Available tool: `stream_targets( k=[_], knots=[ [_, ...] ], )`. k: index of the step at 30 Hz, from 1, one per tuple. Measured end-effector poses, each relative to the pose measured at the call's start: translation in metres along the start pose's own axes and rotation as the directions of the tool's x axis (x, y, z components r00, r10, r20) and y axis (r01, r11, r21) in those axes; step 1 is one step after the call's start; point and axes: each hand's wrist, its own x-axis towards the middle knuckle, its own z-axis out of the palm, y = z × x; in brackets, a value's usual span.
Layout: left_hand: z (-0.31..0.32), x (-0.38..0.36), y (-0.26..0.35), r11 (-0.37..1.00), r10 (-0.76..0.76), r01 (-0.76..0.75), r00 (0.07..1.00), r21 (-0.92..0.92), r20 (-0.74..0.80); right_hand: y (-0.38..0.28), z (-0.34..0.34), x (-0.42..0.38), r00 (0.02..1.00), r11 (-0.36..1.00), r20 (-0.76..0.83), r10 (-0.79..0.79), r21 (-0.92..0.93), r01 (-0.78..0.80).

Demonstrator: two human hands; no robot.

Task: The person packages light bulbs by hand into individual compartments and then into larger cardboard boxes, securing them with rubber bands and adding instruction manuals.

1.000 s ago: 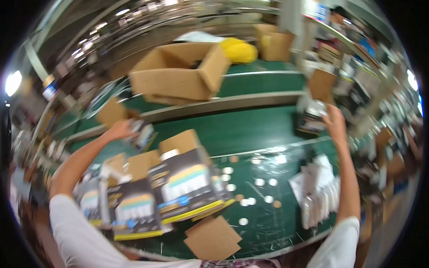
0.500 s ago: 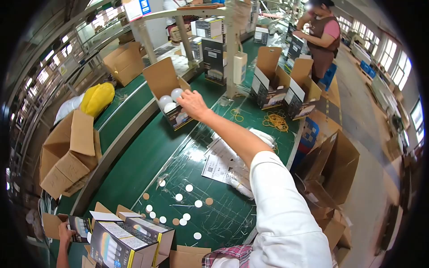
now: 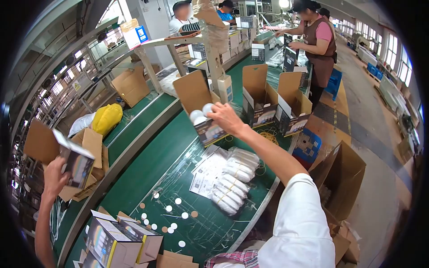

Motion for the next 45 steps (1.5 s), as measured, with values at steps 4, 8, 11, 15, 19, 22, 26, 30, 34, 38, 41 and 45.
stream_targets(
  k=[4, 8, 11, 15, 19, 22, 26, 30, 34, 38, 41, 45],
  knots=[
    [-0.008, 0.047, 0.125, 0.986, 0.126, -0.129, 0.991, -0.104, -0.038, 0.04, -0.014, -0.054, 0.999, 0.999, 0.05, 0.004, -0.05, -0.002],
    [0.034, 0.066, 0.21, 0.954, 0.238, -0.234, 0.971, -0.19, -0.002, 0.055, -0.013, -0.086, 0.999, 1.0, 0.035, -0.013, -0.016, 0.014],
    [0.071, 0.061, 0.248, 0.949, 0.279, -0.26, 0.956, -0.18, 0.087, 0.073, -0.012, -0.095, 0.999, 0.998, 0.034, 0.021, 0.058, -0.023],
    [0.111, 0.031, 0.281, 0.971, 0.183, -0.157, 0.973, -0.18, 0.138, 0.084, -0.021, -0.108, 0.996, 0.994, 0.059, 0.062, 0.088, -0.067],
    [0.144, 0.0, 0.293, 0.982, 0.169, -0.155, 0.977, -0.107, 0.128, 0.075, -0.038, -0.112, 0.992, 0.987, -0.019, 0.121, 0.112, -0.118],
    [0.143, -0.014, 0.301, 0.985, 0.165, -0.16, 0.982, -0.06, 0.096, 0.039, -0.073, -0.102, 0.981, 0.972, -0.142, 0.136, 0.208, -0.105],
    [0.135, -0.028, 0.308, 0.996, 0.082, -0.075, 0.988, -0.056, 0.129, -0.001, -0.079, -0.125, 0.997, 0.863, 0.03, 0.076, 0.499, -0.081],
    [0.129, -0.032, 0.309, 0.993, -0.035, 0.053, 0.986, -0.109, 0.165, -0.024, -0.06, -0.137, 0.991, 0.822, 0.127, 0.03, 0.562, -0.097],
    [0.131, -0.037, 0.314, 0.969, -0.137, 0.154, 0.986, -0.192, 0.098, -0.055, -0.039, -0.106, 0.989, 0.756, 0.12, -0.09, 0.654, -0.011],
    [0.13, -0.044, 0.321, 0.953, -0.185, 0.186, 0.982, -0.238, 0.027, -0.106, 0.004, -0.058, 0.798, 0.876, 0.586, -0.14, 0.449, -0.176],
    [0.139, -0.051, 0.318, 0.934, -0.206, 0.188, 0.978, -0.305, -0.026, -0.142, 0.035, -0.054, 0.736, 0.936, 0.646, -0.202, 0.349, -0.049],
    [0.13, -0.054, 0.316, 0.92, -0.204, 0.203, 0.978, -0.334, 0.031, -0.158, 0.048, -0.051, 0.656, 0.919, 0.71, -0.257, 0.389, -0.061]
  ],
)
